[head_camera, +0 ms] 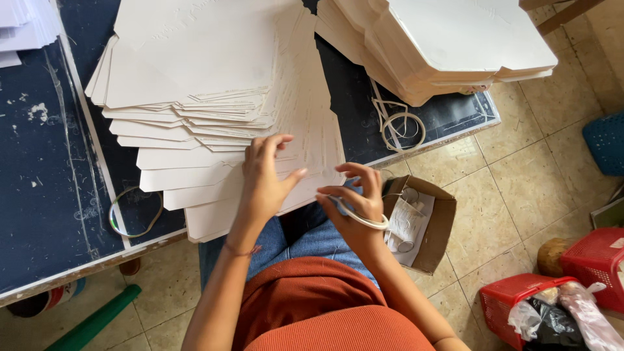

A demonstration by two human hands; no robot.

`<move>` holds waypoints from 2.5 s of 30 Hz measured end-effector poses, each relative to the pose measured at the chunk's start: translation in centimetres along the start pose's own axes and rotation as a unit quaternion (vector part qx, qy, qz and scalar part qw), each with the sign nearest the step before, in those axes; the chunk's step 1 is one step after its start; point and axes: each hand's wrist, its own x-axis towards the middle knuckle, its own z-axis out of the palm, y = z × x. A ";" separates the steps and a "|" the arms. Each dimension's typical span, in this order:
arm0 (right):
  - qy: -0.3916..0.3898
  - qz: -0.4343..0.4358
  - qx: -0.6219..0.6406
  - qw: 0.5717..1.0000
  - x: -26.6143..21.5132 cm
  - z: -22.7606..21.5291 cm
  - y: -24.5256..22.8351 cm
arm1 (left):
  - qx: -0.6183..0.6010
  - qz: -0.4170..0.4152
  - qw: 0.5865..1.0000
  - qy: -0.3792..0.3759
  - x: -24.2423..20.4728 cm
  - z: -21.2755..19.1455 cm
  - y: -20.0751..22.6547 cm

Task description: The person repeatedly picks up a white paper sheet from a stack on the table and places it on top of another stack. The hands handle the sheets one at a time, aligning them before stacking. The task continues throughout the clip without visible completion.

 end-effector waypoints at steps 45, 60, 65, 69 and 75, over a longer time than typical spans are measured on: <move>0.116 -0.067 -0.025 0.991 4.2 -2.2 1.2 | 0.341 0.237 0.854 0.314 -3.6 -4.2 1.5; -0.014 -0.034 -0.063 0.997 1.9 0.4 4.0 | 0.056 0.012 0.996 0.068 -0.8 1.2 2.3; 0.013 -0.056 -0.098 0.994 0.6 1.0 4.5 | 0.077 -0.035 0.995 0.049 -0.3 1.2 3.3; 0.058 -0.105 -0.154 0.981 -1.3 1.6 4.8 | 0.088 -0.055 0.994 0.041 0.1 1.6 3.3; 0.040 0.012 0.010 0.999 -0.4 0.1 0.7 | 0.015 -0.011 1.000 0.024 0.3 0.9 1.1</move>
